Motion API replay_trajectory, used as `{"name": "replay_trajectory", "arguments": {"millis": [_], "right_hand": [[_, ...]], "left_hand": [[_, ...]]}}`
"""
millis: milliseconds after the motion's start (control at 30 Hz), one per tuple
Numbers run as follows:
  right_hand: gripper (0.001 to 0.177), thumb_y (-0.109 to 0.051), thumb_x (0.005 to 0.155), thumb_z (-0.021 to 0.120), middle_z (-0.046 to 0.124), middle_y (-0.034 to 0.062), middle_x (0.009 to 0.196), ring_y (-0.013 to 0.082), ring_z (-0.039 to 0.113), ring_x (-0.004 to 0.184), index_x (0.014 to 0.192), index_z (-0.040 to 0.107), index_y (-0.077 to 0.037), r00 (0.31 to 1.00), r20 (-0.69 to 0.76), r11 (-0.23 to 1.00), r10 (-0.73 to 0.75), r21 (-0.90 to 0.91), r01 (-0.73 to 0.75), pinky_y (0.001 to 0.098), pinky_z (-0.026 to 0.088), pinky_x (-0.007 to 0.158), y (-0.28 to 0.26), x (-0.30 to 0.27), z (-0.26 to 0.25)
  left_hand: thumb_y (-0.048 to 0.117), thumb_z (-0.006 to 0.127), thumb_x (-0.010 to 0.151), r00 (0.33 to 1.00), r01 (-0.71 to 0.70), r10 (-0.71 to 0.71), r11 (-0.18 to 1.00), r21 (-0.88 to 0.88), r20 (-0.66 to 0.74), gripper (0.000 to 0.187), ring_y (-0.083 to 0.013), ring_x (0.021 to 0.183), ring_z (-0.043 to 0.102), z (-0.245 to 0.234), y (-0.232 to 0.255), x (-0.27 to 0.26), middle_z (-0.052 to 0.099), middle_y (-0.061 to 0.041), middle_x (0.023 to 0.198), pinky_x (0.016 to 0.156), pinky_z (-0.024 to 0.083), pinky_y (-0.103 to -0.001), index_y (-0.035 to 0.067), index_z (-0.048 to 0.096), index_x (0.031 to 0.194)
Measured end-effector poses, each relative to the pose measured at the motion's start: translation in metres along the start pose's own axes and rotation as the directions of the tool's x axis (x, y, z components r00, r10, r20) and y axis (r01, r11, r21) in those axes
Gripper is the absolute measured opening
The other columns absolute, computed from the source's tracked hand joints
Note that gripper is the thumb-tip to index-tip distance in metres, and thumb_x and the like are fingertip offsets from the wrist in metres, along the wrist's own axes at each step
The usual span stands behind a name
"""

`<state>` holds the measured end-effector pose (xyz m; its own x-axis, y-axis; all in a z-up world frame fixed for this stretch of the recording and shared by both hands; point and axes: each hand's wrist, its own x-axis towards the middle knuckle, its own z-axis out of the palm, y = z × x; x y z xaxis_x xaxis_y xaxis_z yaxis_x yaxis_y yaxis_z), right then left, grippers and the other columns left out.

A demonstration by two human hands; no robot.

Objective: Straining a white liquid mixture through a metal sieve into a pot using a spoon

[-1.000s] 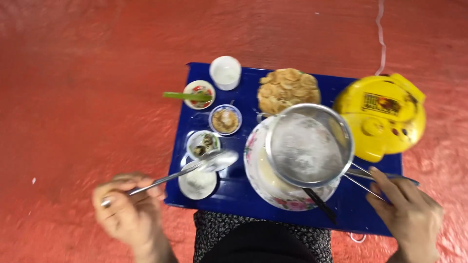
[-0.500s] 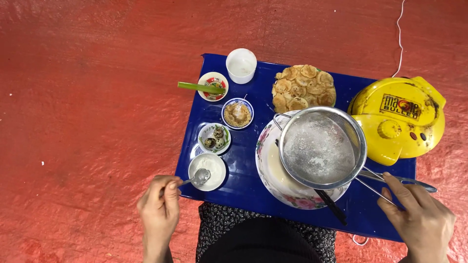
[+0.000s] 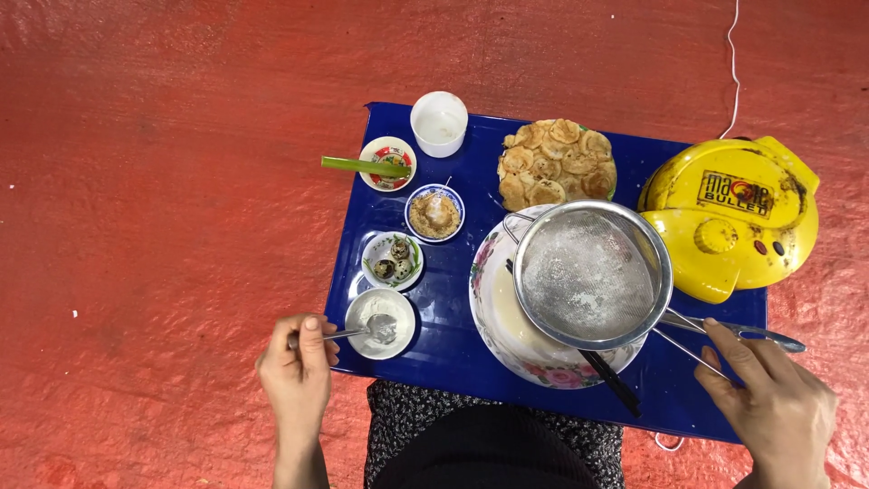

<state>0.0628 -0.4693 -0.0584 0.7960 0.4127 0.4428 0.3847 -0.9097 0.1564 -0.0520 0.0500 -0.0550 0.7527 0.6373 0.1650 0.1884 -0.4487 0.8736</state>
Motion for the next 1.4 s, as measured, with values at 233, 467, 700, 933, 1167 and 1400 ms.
{"name": "replay_trajectory", "arguments": {"millis": [233, 467, 700, 933, 1167, 1400], "right_hand": [[0.036, -0.031, 0.100, 0.086, 0.072, -0.0040, 0.103, 0.0135, 0.067, 0.077, 0.135, 0.079, -0.029, 1.000, 0.009, 1.000, 0.013, 0.017, -0.013, 0.0297, 0.054, 0.071, -0.006, 0.005, -0.003], [0.036, -0.034, 0.099, 0.076, 0.069, -0.0081, 0.102, 0.0138, 0.067, 0.075, 0.135, 0.072, -0.031, 0.999, 0.042, 0.999, 0.010, 0.051, -0.013, 0.0311, 0.050, 0.065, -0.018, 0.021, -0.025], [0.042, -0.037, 0.093, 0.073, 0.063, -0.0056, 0.094, 0.0135, 0.059, 0.065, 0.133, 0.068, -0.027, 0.994, 0.080, 0.994, -0.076, 0.079, 0.070, 0.0326, 0.049, 0.055, -0.018, 0.029, -0.036], [0.046, -0.033, 0.088, 0.076, 0.058, -0.0033, 0.086, 0.0117, 0.056, 0.061, 0.133, 0.068, -0.024, 0.994, 0.085, 0.991, -0.068, 0.123, 0.057, 0.0308, 0.047, 0.046, -0.016, 0.030, -0.039], [0.050, -0.040, 0.093, 0.066, 0.054, -0.0020, 0.085, 0.0174, 0.056, 0.059, 0.140, 0.061, -0.024, 0.989, 0.125, 0.986, -0.081, 0.156, 0.061, 0.0374, 0.049, 0.049, -0.011, 0.035, -0.037], [0.047, -0.038, 0.098, 0.059, 0.055, 0.0011, 0.090, 0.0225, 0.067, 0.084, 0.143, 0.059, -0.022, 0.989, 0.100, 0.990, -0.110, 0.100, 0.100, 0.0389, 0.054, 0.060, -0.010, 0.036, -0.030]], "left_hand": [[0.023, 0.053, 0.110, 0.992, 0.090, -0.109, 0.956, -0.280, -0.055, 0.023, -0.0129, 0.056, 0.065, -0.007, -0.013, 0.002, 0.073, -0.009, 0.084, 0.045, 0.056, -0.025, 0.006, 0.063, 0.099], [0.029, 0.057, 0.113, 0.950, -0.046, -0.139, 0.827, -0.561, -0.281, 0.019, -0.0185, 0.060, 0.060, -0.011, -0.002, 0.003, 0.062, -0.012, 0.090, 0.045, 0.047, -0.025, 0.013, 0.054, 0.104], [0.036, 0.057, 0.107, 0.948, -0.318, 0.274, 0.795, -0.517, -0.162, 0.023, -0.0211, 0.084, 0.069, 0.048, 0.079, -0.002, 0.069, -0.010, 0.090, 0.072, 0.058, -0.029, 0.013, 0.055, 0.105], [0.000, 0.055, 0.100, 0.756, -0.454, 0.640, 0.663, -0.595, 0.137, 0.019, -0.0218, 0.091, 0.073, 0.119, 0.080, -0.009, 0.072, -0.016, 0.110, 0.080, 0.067, -0.027, -0.001, 0.066, 0.114], [0.001, 0.050, 0.101, 0.731, -0.425, 0.647, 0.679, -0.599, 0.215, 0.021, -0.0207, 0.079, 0.074, 0.121, 0.073, -0.004, 0.072, -0.017, 0.108, 0.072, 0.066, -0.026, -0.001, 0.065, 0.115], [0.008, 0.050, 0.104, 0.763, -0.427, 0.616, 0.708, -0.562, 0.196, 0.022, -0.0208, 0.083, 0.075, 0.122, 0.078, 0.001, 0.071, -0.018, 0.111, 0.074, 0.069, -0.028, -0.001, 0.065, 0.118]]}}
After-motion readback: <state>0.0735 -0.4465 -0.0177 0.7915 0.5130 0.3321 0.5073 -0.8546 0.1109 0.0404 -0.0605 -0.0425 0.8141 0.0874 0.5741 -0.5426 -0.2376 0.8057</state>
